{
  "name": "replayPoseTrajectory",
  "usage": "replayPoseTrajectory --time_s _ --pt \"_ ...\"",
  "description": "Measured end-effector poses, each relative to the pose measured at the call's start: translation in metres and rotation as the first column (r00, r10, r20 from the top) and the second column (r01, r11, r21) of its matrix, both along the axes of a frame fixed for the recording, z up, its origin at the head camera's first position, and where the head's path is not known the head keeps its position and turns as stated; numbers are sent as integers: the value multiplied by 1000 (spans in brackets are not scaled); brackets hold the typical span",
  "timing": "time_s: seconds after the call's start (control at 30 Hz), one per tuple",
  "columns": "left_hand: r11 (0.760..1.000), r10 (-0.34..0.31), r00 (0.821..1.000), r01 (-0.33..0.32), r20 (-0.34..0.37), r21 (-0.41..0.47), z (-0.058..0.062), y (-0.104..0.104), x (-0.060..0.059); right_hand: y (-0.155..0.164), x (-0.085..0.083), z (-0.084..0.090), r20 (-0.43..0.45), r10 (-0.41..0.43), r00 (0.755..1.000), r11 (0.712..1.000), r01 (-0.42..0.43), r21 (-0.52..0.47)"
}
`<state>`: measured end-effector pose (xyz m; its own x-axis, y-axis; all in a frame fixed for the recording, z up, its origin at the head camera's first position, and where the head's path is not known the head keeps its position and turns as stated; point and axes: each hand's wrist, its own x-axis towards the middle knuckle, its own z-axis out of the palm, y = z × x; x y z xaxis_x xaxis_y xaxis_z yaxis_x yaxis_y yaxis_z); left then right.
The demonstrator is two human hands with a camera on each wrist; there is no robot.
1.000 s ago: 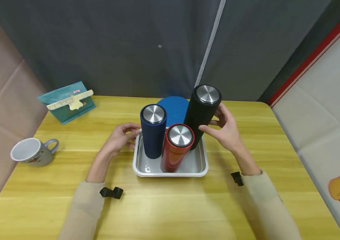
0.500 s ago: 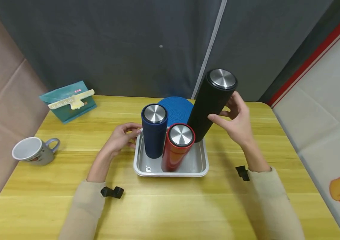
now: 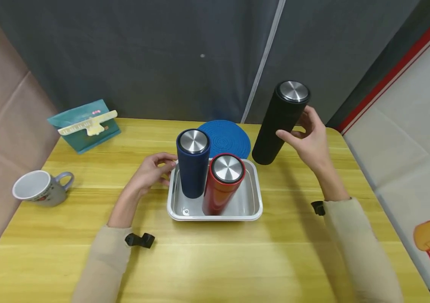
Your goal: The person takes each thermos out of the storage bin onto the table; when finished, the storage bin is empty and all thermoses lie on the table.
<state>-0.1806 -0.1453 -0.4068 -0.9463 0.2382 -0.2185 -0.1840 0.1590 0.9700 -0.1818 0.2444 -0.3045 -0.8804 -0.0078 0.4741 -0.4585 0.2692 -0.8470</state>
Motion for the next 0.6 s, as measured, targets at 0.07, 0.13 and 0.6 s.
replayPoseTrajectory --time_s 0.07,0.13,0.6 --pt "1000 -8 1000 8 -1 1 0 0 0 1 1 -6 26 -25 999 999 24 32" --pt "1000 -15 1000 15 1 2 0 0 0 0 4 -10 38 -29 999 999 28 20" --pt "1000 -12 1000 12 19 -2 0 -2 1 -6 21 -38 113 -37 993 999 34 28"
